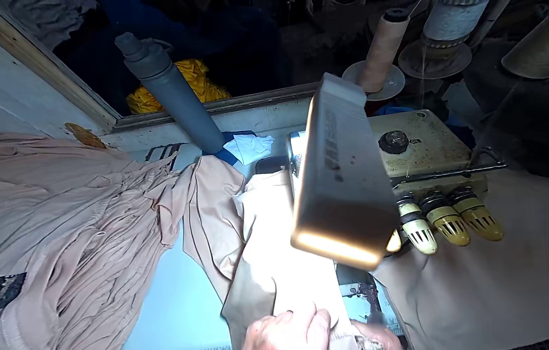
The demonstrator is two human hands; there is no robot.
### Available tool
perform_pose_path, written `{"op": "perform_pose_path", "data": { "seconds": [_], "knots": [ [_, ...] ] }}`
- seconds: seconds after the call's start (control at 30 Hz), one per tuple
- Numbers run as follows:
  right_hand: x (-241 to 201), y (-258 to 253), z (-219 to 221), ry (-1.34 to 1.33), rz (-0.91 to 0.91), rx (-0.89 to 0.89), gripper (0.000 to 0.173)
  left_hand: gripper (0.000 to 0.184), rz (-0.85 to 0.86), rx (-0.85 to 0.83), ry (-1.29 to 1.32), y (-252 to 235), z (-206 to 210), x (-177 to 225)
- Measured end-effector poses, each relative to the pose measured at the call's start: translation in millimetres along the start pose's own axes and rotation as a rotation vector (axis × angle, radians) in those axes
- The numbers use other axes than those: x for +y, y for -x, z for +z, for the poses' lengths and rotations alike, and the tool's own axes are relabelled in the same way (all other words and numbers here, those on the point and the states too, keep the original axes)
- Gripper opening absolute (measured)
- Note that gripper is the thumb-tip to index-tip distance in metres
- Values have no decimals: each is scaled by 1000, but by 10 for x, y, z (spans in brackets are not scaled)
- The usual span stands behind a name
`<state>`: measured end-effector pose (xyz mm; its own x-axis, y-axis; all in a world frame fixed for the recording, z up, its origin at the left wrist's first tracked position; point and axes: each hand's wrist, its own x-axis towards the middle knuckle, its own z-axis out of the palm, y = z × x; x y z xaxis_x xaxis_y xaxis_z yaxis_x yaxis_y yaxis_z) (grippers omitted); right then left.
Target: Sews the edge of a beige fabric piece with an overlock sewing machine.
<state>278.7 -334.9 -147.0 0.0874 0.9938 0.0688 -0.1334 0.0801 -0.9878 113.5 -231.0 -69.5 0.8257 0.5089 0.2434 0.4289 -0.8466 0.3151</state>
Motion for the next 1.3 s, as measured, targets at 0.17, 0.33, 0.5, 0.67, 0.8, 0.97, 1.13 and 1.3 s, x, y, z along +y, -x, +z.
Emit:
{"op": "perform_pose_path", "data": {
  "seconds": [0.17,0.33,0.5,0.67,0.8,0.97,1.13,1.3],
  "knots": [
    [-196,-271,180,-101,103,193,16,16,10,75,-174,-243,-77,-70],
    [-166,-388,233,-220,77,149,21,21,42,303,-331,-457,100,-131],
    [-196,-427,277,-179,80,165,20,23,-44,342,-347,-585,234,-61],
    [-128,-447,269,-112,8,170,20,25,-16,297,-179,-445,191,-87],
    [-47,-476,251,-119,-8,146,21,20,-252,392,42,59,28,-268],
    [8,-507,246,-104,-43,147,26,44,-739,52,185,743,89,-491],
    [30,-523,257,-106,-66,144,25,11,-594,127,48,1012,647,-280],
    [6,-493,231,-85,-58,136,21,17,-673,355,238,1086,557,-362]
  ]
}}
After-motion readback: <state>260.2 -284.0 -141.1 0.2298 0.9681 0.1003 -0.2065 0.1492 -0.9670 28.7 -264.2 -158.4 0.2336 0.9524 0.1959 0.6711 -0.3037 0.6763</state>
